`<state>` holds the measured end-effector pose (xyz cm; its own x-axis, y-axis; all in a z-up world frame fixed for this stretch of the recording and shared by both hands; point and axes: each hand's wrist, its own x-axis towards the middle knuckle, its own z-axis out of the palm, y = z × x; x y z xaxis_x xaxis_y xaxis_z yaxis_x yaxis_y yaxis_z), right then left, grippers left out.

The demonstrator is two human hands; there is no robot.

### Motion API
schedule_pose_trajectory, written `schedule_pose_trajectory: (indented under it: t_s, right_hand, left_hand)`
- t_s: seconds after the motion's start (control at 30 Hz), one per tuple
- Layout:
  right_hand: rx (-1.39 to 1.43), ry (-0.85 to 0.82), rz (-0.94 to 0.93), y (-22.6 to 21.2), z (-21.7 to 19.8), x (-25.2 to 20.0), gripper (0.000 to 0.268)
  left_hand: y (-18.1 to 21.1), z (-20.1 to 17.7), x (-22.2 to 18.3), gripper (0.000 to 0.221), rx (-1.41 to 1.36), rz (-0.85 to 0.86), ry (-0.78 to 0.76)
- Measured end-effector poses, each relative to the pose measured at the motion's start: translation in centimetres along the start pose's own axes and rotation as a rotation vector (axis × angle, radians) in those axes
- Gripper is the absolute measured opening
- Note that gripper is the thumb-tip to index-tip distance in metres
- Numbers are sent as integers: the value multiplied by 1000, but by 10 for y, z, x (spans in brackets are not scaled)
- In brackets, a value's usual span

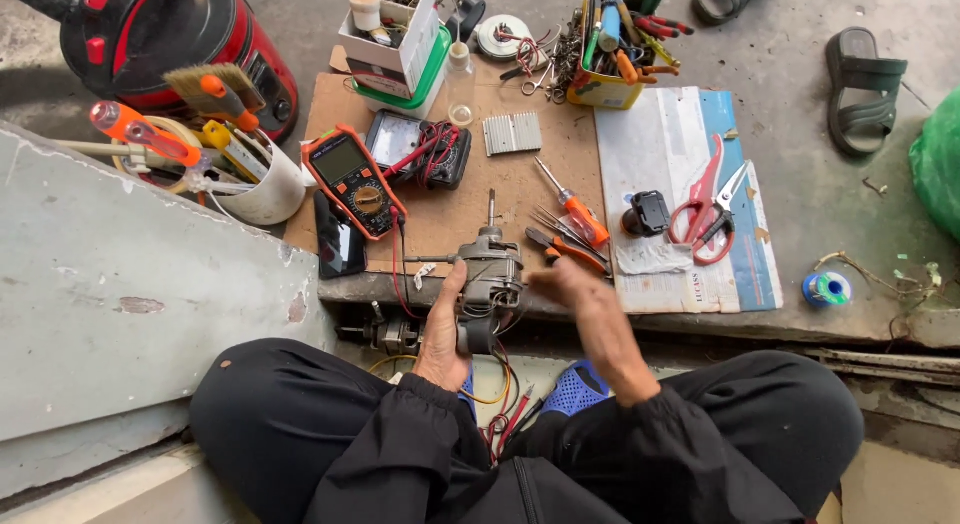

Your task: Disassembling and inspecting the internal components of a small electric motor using a screwdriver on a repair bench.

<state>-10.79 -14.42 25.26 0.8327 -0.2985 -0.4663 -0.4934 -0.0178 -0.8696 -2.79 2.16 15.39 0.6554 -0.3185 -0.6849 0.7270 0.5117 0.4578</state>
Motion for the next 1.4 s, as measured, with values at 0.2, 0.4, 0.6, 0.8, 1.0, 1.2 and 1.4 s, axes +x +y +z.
schedule_pose_trajectory:
  t_s: [0.2, 0.4, 0.6, 0.8, 1.0, 1.2, 1.4]
  right_hand:
    - [-1115, 366, -306, 176, -38, 144, 63]
    - [-1407, 401, -423, 196, -45, 186, 60]
    - [299, 342, 108, 135, -53, 145, 56]
    - [763, 243, -55, 6, -18, -14, 21]
    - [-668, 334, -617, 43, -30, -51, 59]
    - [-761, 392, -708, 68, -34, -36, 53]
    - [-508, 538, -843, 43, -34, -69, 50]
  left_hand:
    - [6, 5, -10, 65, -229, -264, -88]
    - [10, 5, -6, 81, -266, -365, -203]
    - [8, 9, 0, 71, -284, -381, -137]
    - [-1, 3, 2, 70, -275, -380, -137]
    - [-11, -3, -16, 64, -272, -361, -362]
    - [-16, -2, -28, 69, -289, -412, -506]
    - [-25, -10, -18, 68, -207, -365, -511]
